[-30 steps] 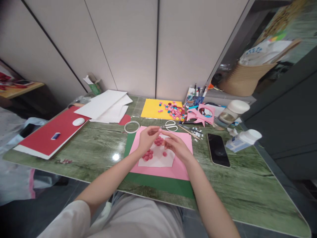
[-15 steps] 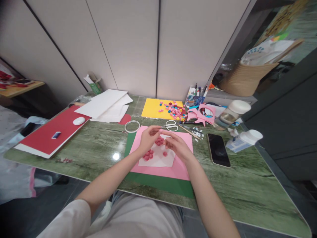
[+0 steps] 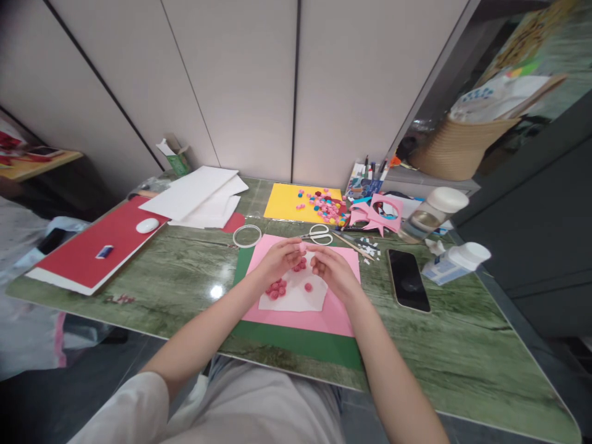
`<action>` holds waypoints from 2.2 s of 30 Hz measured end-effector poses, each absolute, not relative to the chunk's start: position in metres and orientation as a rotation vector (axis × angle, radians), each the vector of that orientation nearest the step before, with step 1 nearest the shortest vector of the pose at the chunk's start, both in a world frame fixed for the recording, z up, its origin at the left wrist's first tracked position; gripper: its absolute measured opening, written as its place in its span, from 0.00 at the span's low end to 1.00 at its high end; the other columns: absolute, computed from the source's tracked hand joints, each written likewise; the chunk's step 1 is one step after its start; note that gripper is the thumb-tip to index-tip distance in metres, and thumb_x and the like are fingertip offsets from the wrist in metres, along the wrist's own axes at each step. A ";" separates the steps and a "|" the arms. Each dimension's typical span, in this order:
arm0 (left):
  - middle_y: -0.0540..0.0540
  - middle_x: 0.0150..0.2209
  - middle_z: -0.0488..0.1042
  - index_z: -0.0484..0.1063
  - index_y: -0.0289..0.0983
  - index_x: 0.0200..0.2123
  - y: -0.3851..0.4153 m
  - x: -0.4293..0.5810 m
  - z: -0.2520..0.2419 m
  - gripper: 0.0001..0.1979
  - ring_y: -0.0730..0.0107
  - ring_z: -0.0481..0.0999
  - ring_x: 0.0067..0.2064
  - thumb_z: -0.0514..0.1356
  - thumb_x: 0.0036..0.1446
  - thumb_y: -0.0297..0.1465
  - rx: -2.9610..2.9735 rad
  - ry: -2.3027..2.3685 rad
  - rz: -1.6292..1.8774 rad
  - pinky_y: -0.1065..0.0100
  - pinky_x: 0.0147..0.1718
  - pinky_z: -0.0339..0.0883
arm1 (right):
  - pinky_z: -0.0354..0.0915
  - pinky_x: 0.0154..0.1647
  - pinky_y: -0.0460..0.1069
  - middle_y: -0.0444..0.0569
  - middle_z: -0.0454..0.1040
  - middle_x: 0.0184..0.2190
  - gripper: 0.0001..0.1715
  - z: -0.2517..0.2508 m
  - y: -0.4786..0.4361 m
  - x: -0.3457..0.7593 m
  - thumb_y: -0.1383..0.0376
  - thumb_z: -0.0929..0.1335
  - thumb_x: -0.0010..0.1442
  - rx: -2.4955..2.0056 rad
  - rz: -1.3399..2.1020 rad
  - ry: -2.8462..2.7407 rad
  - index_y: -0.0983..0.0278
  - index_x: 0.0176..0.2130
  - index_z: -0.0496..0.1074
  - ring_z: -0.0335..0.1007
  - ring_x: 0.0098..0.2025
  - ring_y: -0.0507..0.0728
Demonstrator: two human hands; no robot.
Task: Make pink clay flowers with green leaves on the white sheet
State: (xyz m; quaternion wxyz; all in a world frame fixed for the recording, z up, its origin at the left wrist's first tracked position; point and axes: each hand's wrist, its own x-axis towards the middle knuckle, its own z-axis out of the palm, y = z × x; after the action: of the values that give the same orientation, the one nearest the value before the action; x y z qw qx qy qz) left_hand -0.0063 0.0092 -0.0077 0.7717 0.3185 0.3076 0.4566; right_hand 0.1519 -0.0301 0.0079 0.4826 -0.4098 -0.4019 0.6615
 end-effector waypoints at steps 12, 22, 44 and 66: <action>0.44 0.30 0.74 0.71 0.33 0.39 -0.004 -0.003 -0.002 0.16 0.72 0.72 0.30 0.63 0.45 0.32 1.304 0.723 0.988 0.72 0.27 0.63 | 0.61 0.35 0.48 0.45 0.71 0.31 0.16 -0.004 -0.027 0.154 0.61 0.69 0.47 -1.195 1.305 -1.185 0.60 0.39 0.69 0.67 0.34 0.52; 0.45 0.28 0.73 0.71 0.33 0.40 -0.005 -0.006 0.008 0.20 0.75 0.70 0.28 0.65 0.42 0.35 1.233 0.671 0.946 0.72 0.28 0.62 | 0.63 0.36 0.47 0.46 0.72 0.35 0.16 0.000 -0.026 0.155 0.55 0.66 0.52 -1.058 1.651 -0.943 0.59 0.40 0.71 0.67 0.35 0.52; 0.45 0.30 0.74 0.72 0.33 0.35 -0.003 0.003 -0.011 0.18 0.74 0.73 0.32 0.68 0.38 0.31 0.716 0.692 0.964 0.68 0.38 0.63 | 0.65 0.39 0.52 0.48 0.75 0.32 0.18 0.000 -0.030 0.148 0.58 0.66 0.53 -1.337 0.640 -1.533 0.61 0.44 0.69 0.71 0.35 0.56; 0.51 0.22 0.71 0.65 0.35 0.31 -0.010 0.009 -0.009 0.15 0.78 0.70 0.26 0.66 0.40 0.31 0.776 0.496 1.043 0.72 0.31 0.63 | 0.62 0.34 0.48 0.42 0.69 0.26 0.11 -0.005 -0.033 0.134 0.58 0.71 0.45 -0.957 1.401 -0.995 0.59 0.31 0.71 0.63 0.28 0.50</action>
State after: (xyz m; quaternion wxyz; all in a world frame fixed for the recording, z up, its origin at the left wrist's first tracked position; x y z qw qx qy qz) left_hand 0.0088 -0.0096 -0.0088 0.7676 0.3574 0.2284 0.4804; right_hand 0.1340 -0.0333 -0.0054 0.5541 -0.4050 -0.4210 0.5931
